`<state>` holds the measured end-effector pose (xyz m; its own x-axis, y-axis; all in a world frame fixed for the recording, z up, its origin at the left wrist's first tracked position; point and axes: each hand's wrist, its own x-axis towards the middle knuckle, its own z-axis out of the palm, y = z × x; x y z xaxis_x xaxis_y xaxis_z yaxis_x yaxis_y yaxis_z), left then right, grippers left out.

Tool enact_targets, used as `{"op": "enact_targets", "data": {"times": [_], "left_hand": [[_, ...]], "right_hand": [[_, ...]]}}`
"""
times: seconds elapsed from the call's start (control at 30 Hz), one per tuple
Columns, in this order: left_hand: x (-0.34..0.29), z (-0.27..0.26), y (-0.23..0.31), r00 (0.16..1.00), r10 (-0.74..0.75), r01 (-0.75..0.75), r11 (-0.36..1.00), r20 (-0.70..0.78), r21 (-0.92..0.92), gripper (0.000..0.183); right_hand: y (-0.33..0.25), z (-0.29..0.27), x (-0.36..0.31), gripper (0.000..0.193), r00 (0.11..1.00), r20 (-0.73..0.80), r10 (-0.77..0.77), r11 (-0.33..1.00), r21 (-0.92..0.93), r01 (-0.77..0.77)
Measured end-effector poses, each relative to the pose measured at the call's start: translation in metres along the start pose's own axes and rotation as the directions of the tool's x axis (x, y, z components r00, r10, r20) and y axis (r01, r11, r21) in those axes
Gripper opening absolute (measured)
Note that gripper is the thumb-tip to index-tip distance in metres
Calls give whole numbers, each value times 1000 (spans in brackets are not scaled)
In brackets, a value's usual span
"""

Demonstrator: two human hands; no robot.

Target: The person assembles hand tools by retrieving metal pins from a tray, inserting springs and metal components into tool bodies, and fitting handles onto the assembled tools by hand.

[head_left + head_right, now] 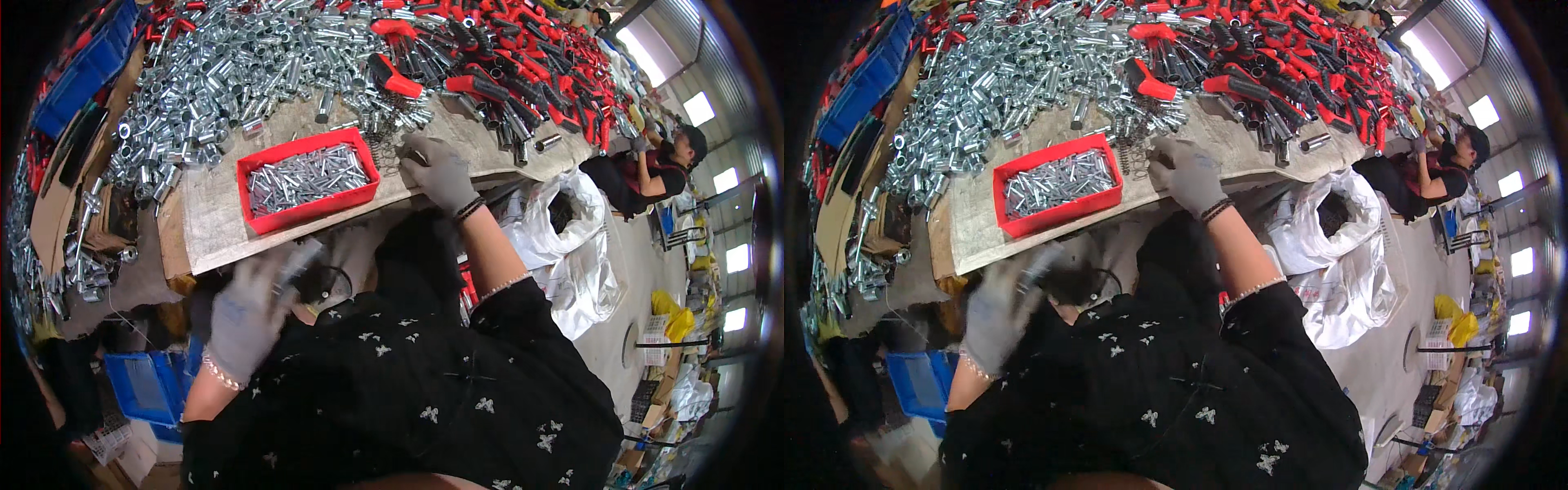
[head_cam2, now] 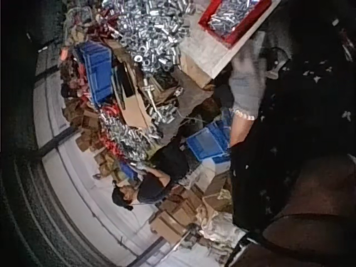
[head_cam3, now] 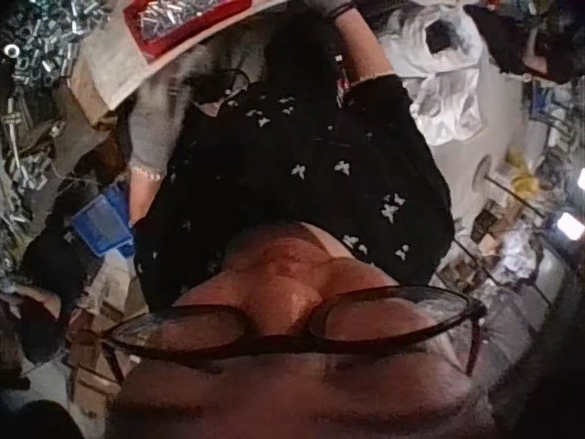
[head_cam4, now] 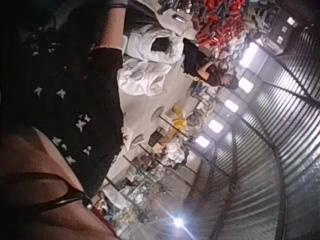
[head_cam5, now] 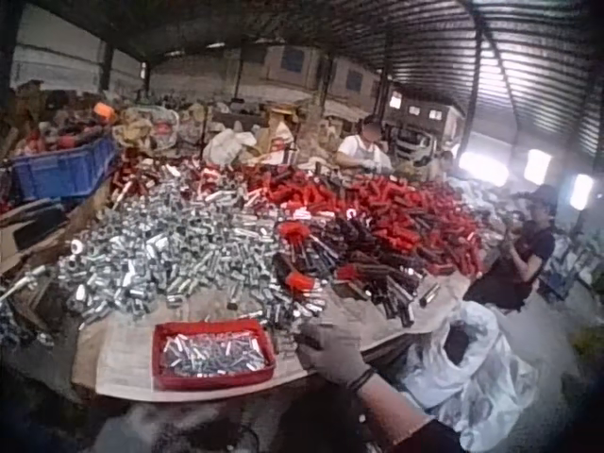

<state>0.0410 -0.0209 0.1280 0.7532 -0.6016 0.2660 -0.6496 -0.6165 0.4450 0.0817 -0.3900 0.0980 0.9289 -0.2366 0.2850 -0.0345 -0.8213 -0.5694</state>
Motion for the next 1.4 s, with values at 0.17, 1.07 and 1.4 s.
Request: {"op": "enact_targets", "data": {"times": [0.17, 1.07, 1.4], "left_hand": [[-20, 50, -28, 880, -130, 198, 975, 457, -104, 35], [-1, 41, 7, 743, -272, 669, 313, 612, -674, 28], [-23, 59, -14, 787, -275, 606, 169, 553, -778, 24]], "right_hand": [[1, 3, 12, 33, 974, -16, 228, 832, 523, -186], [-58, -22, 44, 34, 748, 425, -511, 735, -236, 636], [48, 15, 299, 53, 954, 91, 286, 830, -521, -199]]}}
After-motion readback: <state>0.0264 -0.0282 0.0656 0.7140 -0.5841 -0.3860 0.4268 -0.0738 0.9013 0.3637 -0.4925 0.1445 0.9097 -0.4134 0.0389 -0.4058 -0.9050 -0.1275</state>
